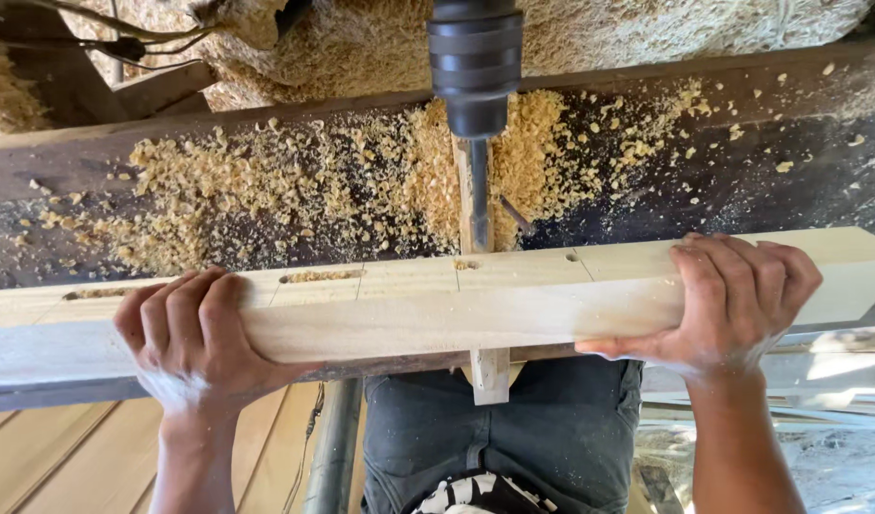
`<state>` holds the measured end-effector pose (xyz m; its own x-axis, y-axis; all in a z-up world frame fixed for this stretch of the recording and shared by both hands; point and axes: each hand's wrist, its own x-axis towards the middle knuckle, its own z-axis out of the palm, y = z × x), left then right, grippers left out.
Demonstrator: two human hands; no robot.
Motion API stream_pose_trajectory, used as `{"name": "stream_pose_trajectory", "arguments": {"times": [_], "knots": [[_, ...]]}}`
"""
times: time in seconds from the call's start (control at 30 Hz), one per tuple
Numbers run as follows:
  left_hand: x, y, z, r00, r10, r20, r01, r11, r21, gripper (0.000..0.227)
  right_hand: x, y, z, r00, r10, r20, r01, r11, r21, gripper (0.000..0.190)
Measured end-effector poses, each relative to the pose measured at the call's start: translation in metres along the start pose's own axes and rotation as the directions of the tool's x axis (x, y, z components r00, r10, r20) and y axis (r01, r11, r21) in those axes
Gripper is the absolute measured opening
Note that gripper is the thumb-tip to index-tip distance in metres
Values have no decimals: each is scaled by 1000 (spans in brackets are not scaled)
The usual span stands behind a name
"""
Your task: The person uses a drill press to bore elongated holes into a rectangular wooden plank. They hold the plank steady with both hands, aligning it with pencil marks, and feed it under the spinning drill bit to create the slots. After completing the first plank, they place it aside and retrieve another plank to repeat the process.
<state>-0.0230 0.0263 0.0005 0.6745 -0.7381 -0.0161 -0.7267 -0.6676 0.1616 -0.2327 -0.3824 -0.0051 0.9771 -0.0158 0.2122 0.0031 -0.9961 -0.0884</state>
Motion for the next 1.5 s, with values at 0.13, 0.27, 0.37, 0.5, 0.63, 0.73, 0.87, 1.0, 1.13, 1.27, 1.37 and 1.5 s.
{"name": "stream_pose_trajectory", "arguments": {"times": [0.13,0.27,0.37,0.5,0.63,0.73,0.87,1.0,1.13,1.27,1.37,1.5], "knots": [[12,-5,0,1000,3,29,-4,1000,22,91,1,4,4,1000,-7,13,7,1000,3,101],[18,-4,-3,1000,-2,19,1,999,32,92,8,4,4,999,-1,41,1,1000,5,102],[23,-4,-2,999,-9,33,8,1000,24,90,13,4,5,1000,9,29,-9,1000,-6,104],[18,-10,3,998,-17,61,16,1000,27,92,19,6,5,999,11,51,-10,999,-32,103],[21,-8,-1,996,-33,79,30,999,37,89,32,4,4,998,15,69,-15,1000,3,101],[26,-8,0,996,-23,84,21,1000,21,88,39,3,1,993,30,115,-30,1000,-3,99],[28,-9,0,995,-22,99,20,1000,22,89,47,4,-3,988,36,148,-38,999,14,96],[28,-11,0,994,-24,103,22,999,26,91,50,6,-1,990,54,130,-57,998,16,98],[29,-12,0,991,-28,129,23,999,45,90,51,8,-1,986,79,148,-83,996,26,96],[32,-12,0,991,-21,134,17,999,34,89,53,11,0,986,73,147,-78,996,31,97],[37,-11,-3,989,-33,143,30,999,28,90,57,13,-1,985,75,156,-82,996,39,96],[42,-13,-3,989,-23,149,20,1000,23,91,61,14,2,986,77,146,-83,996,34,97]]}}
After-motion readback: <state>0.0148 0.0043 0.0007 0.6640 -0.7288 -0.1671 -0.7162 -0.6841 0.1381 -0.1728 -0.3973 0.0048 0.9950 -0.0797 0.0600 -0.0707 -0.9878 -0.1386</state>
